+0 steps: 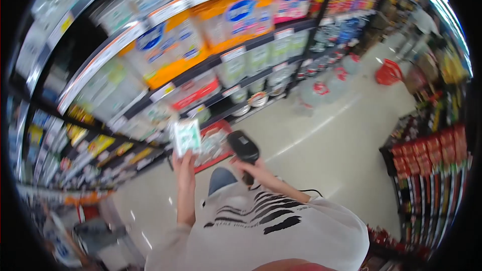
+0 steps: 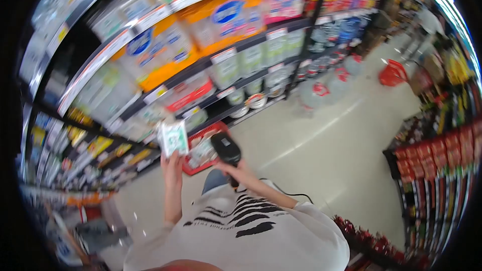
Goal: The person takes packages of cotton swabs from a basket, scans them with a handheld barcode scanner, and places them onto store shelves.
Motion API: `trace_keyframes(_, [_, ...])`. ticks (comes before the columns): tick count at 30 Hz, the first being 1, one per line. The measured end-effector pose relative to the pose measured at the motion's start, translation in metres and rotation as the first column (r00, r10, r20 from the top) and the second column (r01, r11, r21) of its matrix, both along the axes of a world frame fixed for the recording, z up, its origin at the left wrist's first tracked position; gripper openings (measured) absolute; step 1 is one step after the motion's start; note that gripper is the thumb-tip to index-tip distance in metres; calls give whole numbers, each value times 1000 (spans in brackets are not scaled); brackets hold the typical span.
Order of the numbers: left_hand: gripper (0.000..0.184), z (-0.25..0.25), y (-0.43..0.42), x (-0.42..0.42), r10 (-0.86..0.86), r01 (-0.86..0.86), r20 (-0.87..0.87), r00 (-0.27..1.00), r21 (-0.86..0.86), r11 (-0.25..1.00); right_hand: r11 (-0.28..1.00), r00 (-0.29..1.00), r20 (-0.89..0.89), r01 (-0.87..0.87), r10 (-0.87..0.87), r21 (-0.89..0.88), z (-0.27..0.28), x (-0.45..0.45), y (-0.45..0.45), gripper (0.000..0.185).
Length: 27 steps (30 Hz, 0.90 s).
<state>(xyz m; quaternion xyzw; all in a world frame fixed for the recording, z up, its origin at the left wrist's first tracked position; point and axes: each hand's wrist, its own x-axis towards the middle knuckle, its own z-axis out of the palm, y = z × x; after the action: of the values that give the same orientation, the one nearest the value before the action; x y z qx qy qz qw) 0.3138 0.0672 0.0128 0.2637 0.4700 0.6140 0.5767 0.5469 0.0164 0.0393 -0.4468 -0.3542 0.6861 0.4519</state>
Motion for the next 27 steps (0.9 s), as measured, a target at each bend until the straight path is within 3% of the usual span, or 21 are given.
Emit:
trace_keyframes(1, [38,12,4,-3,27,-26,-53,998,19,999,999,1000,-25,7,-8,-53,-2,1,2,15])
trace_keyframes(2, [36,22,13,-4,45,-40,-100,994,48,998,1000,999,-33,1,-1,7,-22,0,4,21])
trace_keyframes(6, [35,47,32,-39,156,-90,-327,932,207,974,999,998,-38,44,-44,1,-16,1,14,19])
trace_keyframes(11, [32,87,45,-86,367,-193,-467,804,379,905,993,990,-85,113,-110,28,-11,-3,16,20])
trace_keyframes(14, [33,111,63,-121,414,-157,-572,708,444,882,995,992,-78,104,-104,2,-25,-2,12,21])
trace_keyframes(20, [37,194,124,-139,554,-40,-566,611,677,735,987,985,-72,161,-159,19,-20,-15,2,21])
trace_keyframes(27, [42,280,232,-144,620,244,-568,542,812,530,951,950,-39,310,-309,12,-10,-50,1,21])
